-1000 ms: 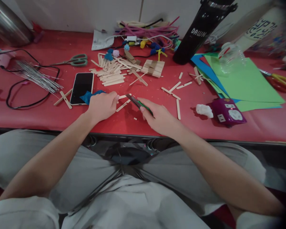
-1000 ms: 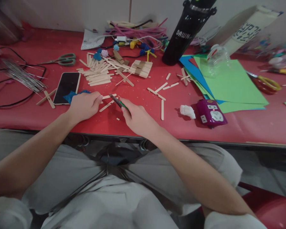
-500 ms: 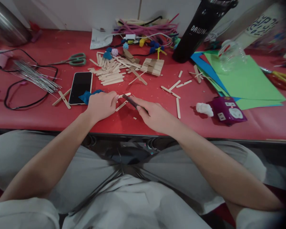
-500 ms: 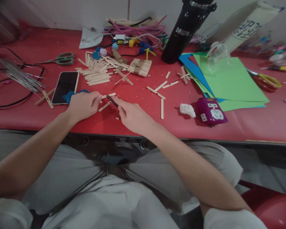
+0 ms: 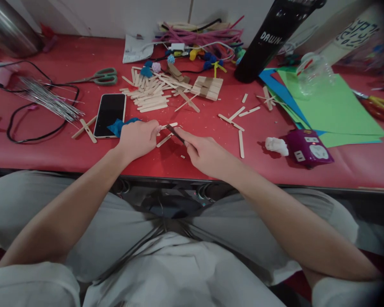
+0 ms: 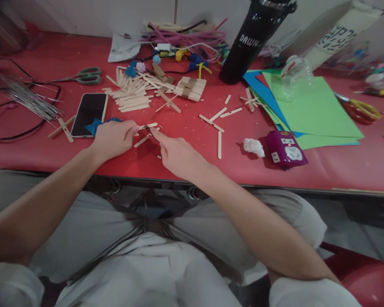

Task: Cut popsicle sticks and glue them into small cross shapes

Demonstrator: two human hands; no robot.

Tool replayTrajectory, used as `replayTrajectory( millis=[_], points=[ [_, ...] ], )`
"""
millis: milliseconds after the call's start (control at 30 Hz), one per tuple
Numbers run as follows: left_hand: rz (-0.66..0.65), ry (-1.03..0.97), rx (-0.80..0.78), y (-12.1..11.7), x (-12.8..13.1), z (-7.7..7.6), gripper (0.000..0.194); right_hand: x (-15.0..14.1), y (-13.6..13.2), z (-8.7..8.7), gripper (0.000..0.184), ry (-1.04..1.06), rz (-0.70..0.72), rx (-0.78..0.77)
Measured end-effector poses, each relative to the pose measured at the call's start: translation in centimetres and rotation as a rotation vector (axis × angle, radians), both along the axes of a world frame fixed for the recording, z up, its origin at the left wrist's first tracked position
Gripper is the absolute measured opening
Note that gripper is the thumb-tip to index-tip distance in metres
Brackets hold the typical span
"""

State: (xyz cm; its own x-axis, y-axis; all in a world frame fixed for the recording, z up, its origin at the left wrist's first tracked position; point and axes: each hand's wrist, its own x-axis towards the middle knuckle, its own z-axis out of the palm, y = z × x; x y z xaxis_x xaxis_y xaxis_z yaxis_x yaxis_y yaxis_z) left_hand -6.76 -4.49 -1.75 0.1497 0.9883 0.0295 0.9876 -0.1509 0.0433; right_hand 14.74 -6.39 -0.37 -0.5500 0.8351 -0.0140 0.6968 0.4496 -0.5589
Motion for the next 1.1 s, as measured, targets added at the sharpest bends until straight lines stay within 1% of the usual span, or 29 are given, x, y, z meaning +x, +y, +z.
replayTrajectory(
  millis=[167, 300, 467, 600, 933, 1100],
  points=[
    [-0.001, 0.022, -0.014, -0.1, 0.02, 0.09, 0.043, -0.06, -0.02, -0.06, 0.057, 0.017, 0.014, 0.013],
    [-0.009, 0.036, 0.005, -0.14, 0.12, 0.03, 0.043, 0.04, -0.27, 0.11, 0.056, -0.013, 0.019, -0.01],
    [0.012, 0.056, 0.029, -0.02, 0.15, -0.2, 0.043, 0.39, -0.63, 0.07, 0.055, 0.058, 0.0, -0.012],
    [0.007, 0.059, 0.049, 0.03, 0.09, -0.26, 0.042, 0.34, -0.56, 0.07, 0.056, 0.044, -0.017, -0.029],
    [0.025, 0.04, 0.013, 0.01, 0.36, -0.05, 0.045, -0.15, -0.15, 0.01, 0.057, 0.025, -0.033, -0.062],
    [0.034, 0.064, 0.018, -0.02, 0.3, -0.12, 0.046, -0.21, -0.28, -0.06, 0.057, 0.031, -0.036, -0.04]
  ],
)
